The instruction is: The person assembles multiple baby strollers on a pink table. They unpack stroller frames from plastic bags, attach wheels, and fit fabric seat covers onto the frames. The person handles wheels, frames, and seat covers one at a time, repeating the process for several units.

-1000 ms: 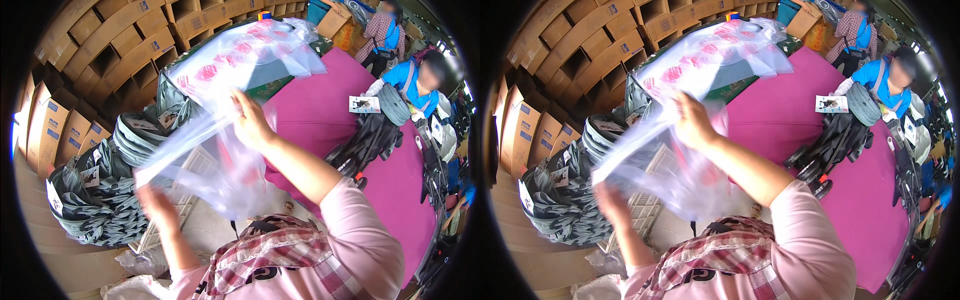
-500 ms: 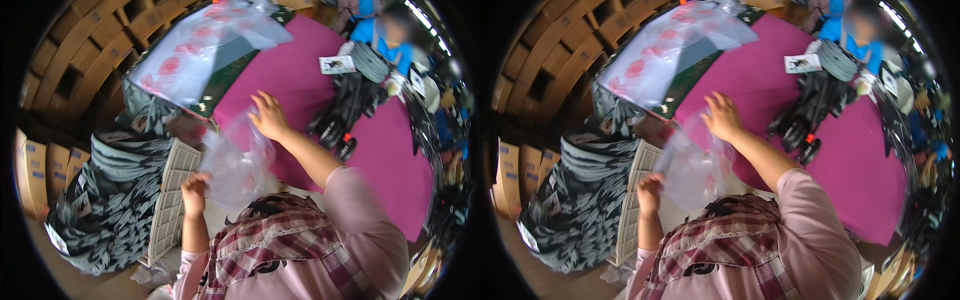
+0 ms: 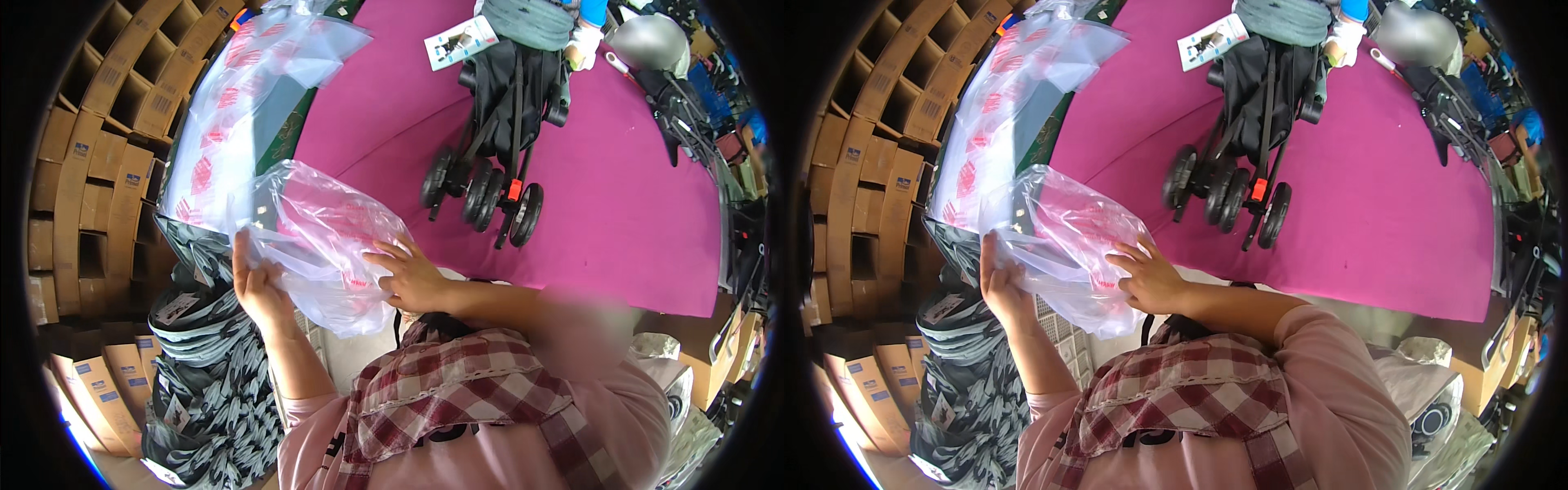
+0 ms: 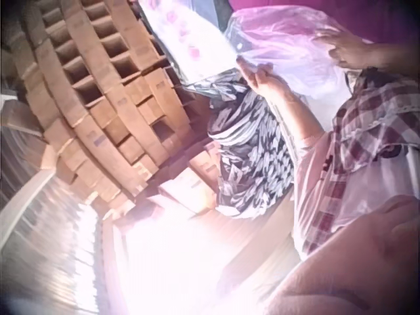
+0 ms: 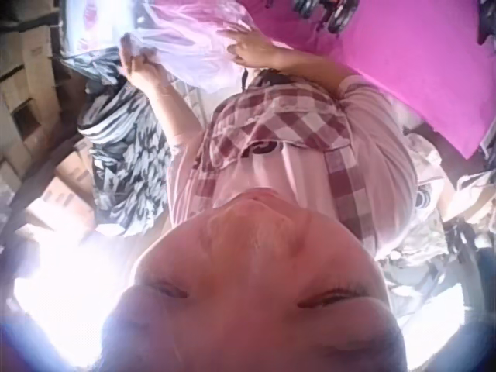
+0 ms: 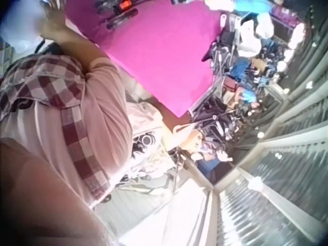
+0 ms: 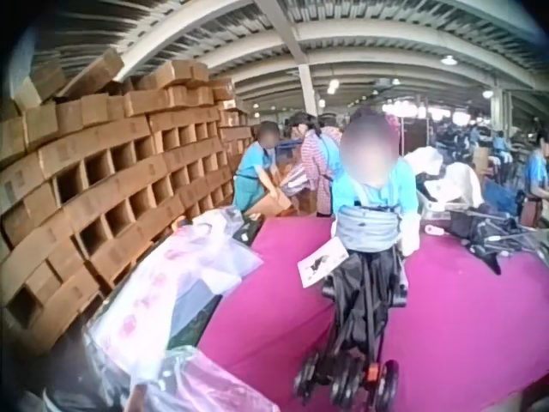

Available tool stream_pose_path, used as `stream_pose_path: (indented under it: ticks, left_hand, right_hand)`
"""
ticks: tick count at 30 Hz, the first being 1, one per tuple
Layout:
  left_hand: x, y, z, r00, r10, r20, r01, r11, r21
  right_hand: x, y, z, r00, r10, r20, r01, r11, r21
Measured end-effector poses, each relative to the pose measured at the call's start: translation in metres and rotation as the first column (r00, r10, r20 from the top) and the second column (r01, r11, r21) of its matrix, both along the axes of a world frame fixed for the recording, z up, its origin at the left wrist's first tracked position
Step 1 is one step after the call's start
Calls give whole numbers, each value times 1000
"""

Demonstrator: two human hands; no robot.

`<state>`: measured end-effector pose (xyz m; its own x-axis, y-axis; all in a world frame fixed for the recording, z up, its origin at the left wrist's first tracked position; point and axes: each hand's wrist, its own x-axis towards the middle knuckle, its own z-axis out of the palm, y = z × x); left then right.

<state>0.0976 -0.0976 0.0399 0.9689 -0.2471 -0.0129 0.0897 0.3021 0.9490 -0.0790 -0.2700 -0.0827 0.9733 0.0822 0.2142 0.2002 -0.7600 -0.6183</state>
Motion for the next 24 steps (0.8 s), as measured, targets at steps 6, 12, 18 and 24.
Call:
stream_pose_path:
  ticks: [6,12,18,24]
  left_hand:
    - [-55,-141,-26,958,-244,-154,280,913,297]
    - [-34,-297,13,935,-312,-170,355,851,387]
    - [49,-456,-39,944,-310,-117,329,842,427]
    - [10,-552,1,882,-471,16,417,796,438]
  right_hand:
    - [-117,-89,-81,849,234,-474,-56,931,361]
    - [-181,-255,-27,963,28,-269,128,830,544]
    - [-117,-379,-41,920,-256,-298,392,646,655]
    - [-93,-525,-54,870,-489,-60,383,594,708]
